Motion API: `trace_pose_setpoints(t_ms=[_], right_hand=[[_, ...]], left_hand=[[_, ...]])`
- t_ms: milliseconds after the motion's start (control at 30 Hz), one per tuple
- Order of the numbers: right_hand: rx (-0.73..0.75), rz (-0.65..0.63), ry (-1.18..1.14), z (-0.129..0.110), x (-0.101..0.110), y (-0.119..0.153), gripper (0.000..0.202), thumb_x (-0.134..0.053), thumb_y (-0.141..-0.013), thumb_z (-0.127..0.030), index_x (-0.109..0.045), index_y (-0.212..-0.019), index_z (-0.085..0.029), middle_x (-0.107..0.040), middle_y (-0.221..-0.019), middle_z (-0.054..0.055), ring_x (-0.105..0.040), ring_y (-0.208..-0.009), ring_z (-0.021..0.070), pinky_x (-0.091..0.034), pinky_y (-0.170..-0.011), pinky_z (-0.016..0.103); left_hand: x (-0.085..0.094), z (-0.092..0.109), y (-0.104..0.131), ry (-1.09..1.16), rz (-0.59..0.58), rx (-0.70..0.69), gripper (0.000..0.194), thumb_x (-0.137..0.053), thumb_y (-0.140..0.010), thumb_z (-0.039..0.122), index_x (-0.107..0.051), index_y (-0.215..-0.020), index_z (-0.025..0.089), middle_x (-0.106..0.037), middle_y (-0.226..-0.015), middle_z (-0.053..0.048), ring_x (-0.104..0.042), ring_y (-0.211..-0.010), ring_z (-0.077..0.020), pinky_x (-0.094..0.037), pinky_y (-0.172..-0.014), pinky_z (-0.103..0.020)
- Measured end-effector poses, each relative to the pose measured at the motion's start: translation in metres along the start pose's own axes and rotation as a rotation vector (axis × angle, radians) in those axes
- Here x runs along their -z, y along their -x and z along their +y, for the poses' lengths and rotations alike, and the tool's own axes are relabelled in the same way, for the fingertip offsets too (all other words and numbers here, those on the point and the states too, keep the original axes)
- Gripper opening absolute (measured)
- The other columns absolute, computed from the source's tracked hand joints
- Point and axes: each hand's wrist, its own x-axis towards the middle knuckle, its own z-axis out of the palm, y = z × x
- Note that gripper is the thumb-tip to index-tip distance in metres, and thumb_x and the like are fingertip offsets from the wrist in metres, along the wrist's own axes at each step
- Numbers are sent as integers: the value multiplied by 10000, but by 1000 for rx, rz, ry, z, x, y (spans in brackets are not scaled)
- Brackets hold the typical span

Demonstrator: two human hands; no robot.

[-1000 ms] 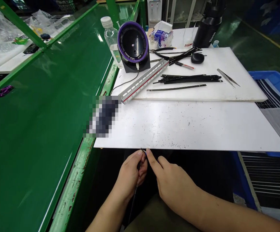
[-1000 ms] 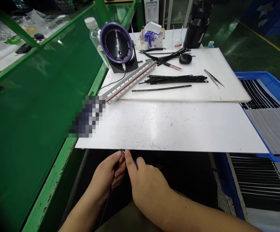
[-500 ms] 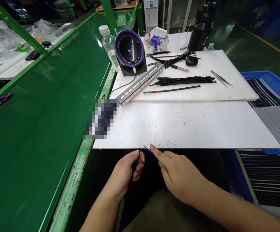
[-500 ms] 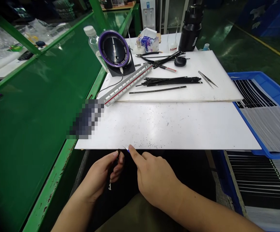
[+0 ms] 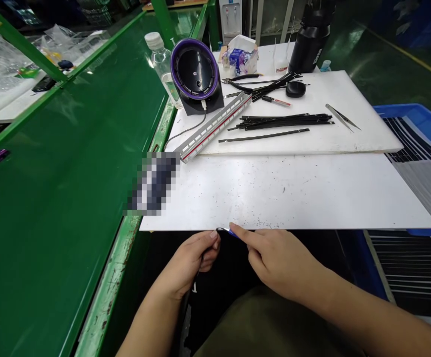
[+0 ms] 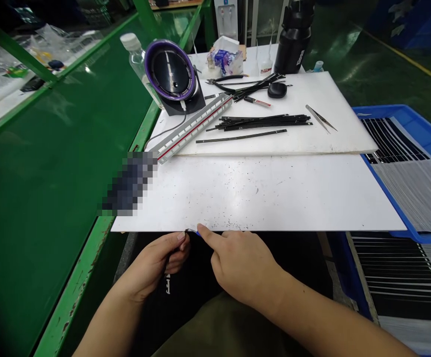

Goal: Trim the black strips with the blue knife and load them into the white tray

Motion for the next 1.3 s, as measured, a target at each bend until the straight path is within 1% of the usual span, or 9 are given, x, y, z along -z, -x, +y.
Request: trace_pose_setpoints(t_ms=[300, 533, 633, 733, 867, 1033, 1133, 1233, 1300], right_hand=[[33, -27, 71, 2, 0, -3, 595, -379, -902, -163, -381, -1480, -302, -666, -837, 27, -627, -720, 190, -423, -634, 302], [77, -18, 292, 1, -4, -3, 606, -426, -896, -189, -365, -1490, -288, -633, -761, 25, -570, -555, 187, -256, -474, 297], [100, 6, 398, -1, -10, -1, 652, -468, -880, -182, -323, -1508, -286, -617, -746, 24, -543, -493, 179, -191, -445, 297], [104, 25, 438, -1, -14, 2, 692, -483, -860, -148, -304, -1514, -285, -594, -720, 14, -528, -467, 167, -178, -442, 297], [83, 19, 283, 4, -14, 2, 630, -433, -899, -165, -325, -1508, -283, -615, -754, 22, -551, -531, 166, -282, -479, 290], [42, 60, -25, 8, -9, 4, 619, -368, -913, -135, -303, -1517, -256, -646, -853, 37, -603, -683, 185, -432, -631, 312], [27, 93, -227, 6, -1, 7, 614, -394, -913, -135, -306, -1511, -244, -667, -953, 43, -624, -792, 189, -472, -734, 330], [16, 135, -442, 1, 7, 10, 583, -445, -905, -149, -359, -1478, -213, -663, -1104, 60, -623, -945, 189, -468, -854, 331], [7, 141, -564, -2, 11, 11, 496, -466, -895, -150, -471, -1388, -210, -677, -1042, 38, -627, -885, 171, -477, -820, 303]], left_hand=[[2, 6, 4, -99, -15, 12, 319, -524, -893, 443, -471, -729, 174, -271, -586, 60, -202, -518, -81, -126, -474, -245], [1, 9, 4, -118, -4, 26, 326, -527, -890, 447, -469, -721, 173, -276, -587, 58, -208, -521, -81, -130, -473, -241], [1, 10, 5, -129, -3, 32, 328, -537, -887, 441, -467, -714, 171, -275, -583, 60, -201, -514, -77, -123, -467, -237], [4, 10, 4, -128, -13, 29, 331, -542, -887, 436, -466, -708, 169, -282, -581, 59, -205, -508, -73, -124, -462, -231], [7, 8, 2, -104, -25, 28, 333, -539, -893, 435, -470, -709, 165, -302, -583, 54, -224, -498, -69, -138, -457, -224], [-1, 7, 5, -31, -9, 5, 327, -519, -909, 407, -455, -698, 166, -318, -577, 51, -228, -481, -62, -161, -441, -201], [-11, 10, 13, 154, -166, 32, 337, -486, -918, 413, -445, -684, 174, -309, -555, 52, -218, -452, -61, -160, -412, -184], [-22, 14, 21, 359, -339, 68, 348, -493, -906, 420, -448, -661, 177, -292, -517, 55, -201, -421, -60, -155, -380, -169], [-28, 16, 25, 427, -385, 84, 344, -517, -890, 418, -458, -653, 176, -288, -508, 55, -198, -414, -58, -162, -372, -162]])
